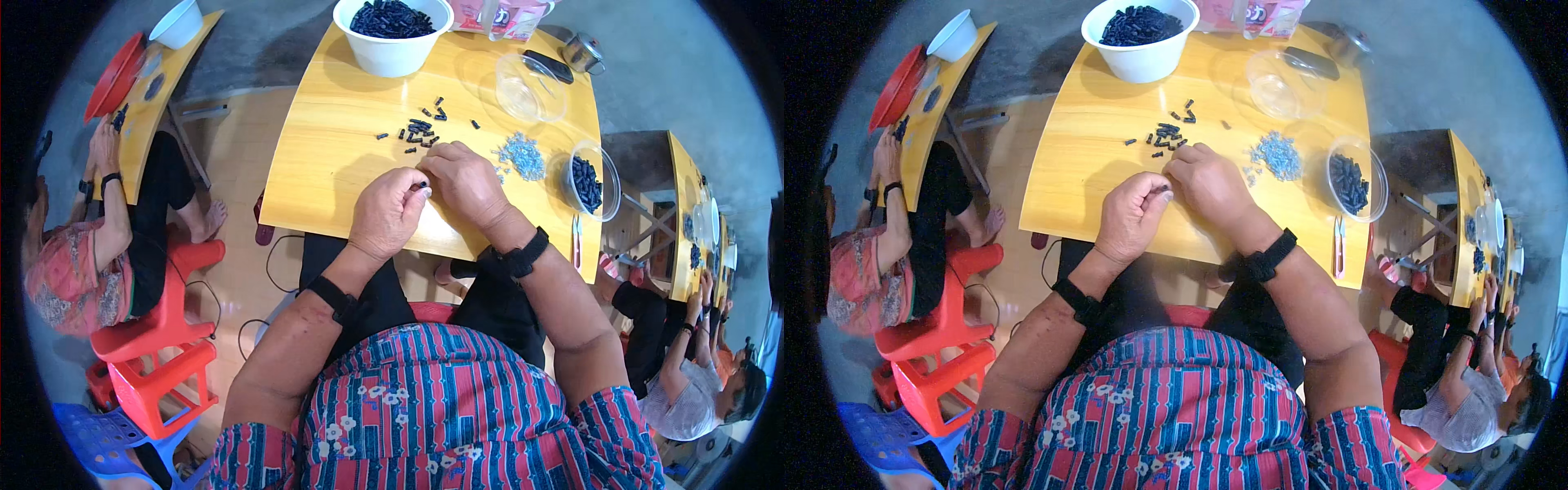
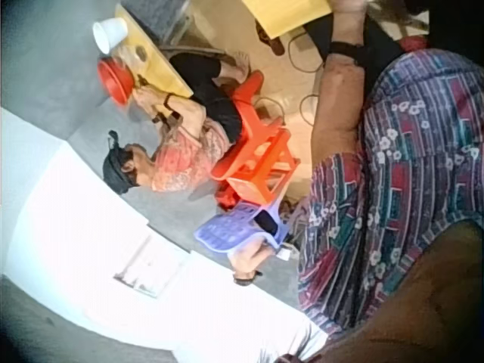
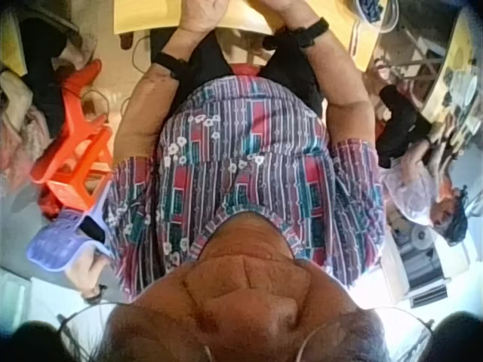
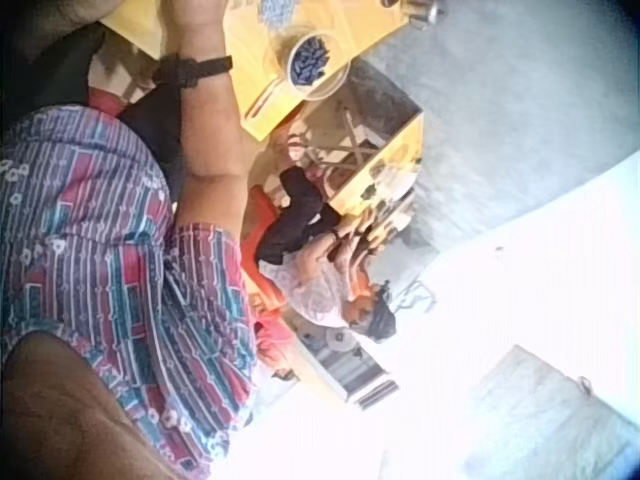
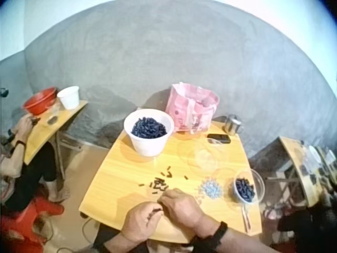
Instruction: Sorting and assembling small black and blue plastic parts at a table.
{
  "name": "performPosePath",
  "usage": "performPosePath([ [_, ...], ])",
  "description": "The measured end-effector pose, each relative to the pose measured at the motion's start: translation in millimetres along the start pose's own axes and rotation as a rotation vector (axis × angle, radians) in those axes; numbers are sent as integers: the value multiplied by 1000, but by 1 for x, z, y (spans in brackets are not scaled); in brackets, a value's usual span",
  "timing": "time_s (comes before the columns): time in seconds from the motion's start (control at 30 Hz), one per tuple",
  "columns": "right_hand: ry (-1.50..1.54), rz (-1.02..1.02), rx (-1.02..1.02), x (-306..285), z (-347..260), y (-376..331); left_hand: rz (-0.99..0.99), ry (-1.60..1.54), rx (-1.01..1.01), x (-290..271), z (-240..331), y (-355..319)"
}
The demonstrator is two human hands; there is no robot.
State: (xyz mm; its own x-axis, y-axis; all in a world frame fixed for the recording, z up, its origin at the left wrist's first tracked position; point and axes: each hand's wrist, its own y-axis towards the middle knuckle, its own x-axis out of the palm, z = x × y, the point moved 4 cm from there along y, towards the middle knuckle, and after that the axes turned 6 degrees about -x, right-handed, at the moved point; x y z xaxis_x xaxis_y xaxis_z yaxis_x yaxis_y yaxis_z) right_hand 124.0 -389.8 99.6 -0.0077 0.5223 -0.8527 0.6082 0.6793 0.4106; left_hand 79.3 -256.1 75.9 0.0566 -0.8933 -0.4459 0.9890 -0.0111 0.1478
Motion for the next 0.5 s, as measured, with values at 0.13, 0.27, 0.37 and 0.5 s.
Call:
performPosePath([
  [0.13,158,144,165,-4,6,-7,27,-77,-4,1,1,0],
  [0.27,96,212,76,-7,0,11,24,-57,-29,0,0,-1],
  [0.37,22,158,-13,-2,1,21,31,-55,-25,0,1,-1],
  [0.5,-27,27,-29,2,1,26,34,-88,-17,-1,1,-2],
])
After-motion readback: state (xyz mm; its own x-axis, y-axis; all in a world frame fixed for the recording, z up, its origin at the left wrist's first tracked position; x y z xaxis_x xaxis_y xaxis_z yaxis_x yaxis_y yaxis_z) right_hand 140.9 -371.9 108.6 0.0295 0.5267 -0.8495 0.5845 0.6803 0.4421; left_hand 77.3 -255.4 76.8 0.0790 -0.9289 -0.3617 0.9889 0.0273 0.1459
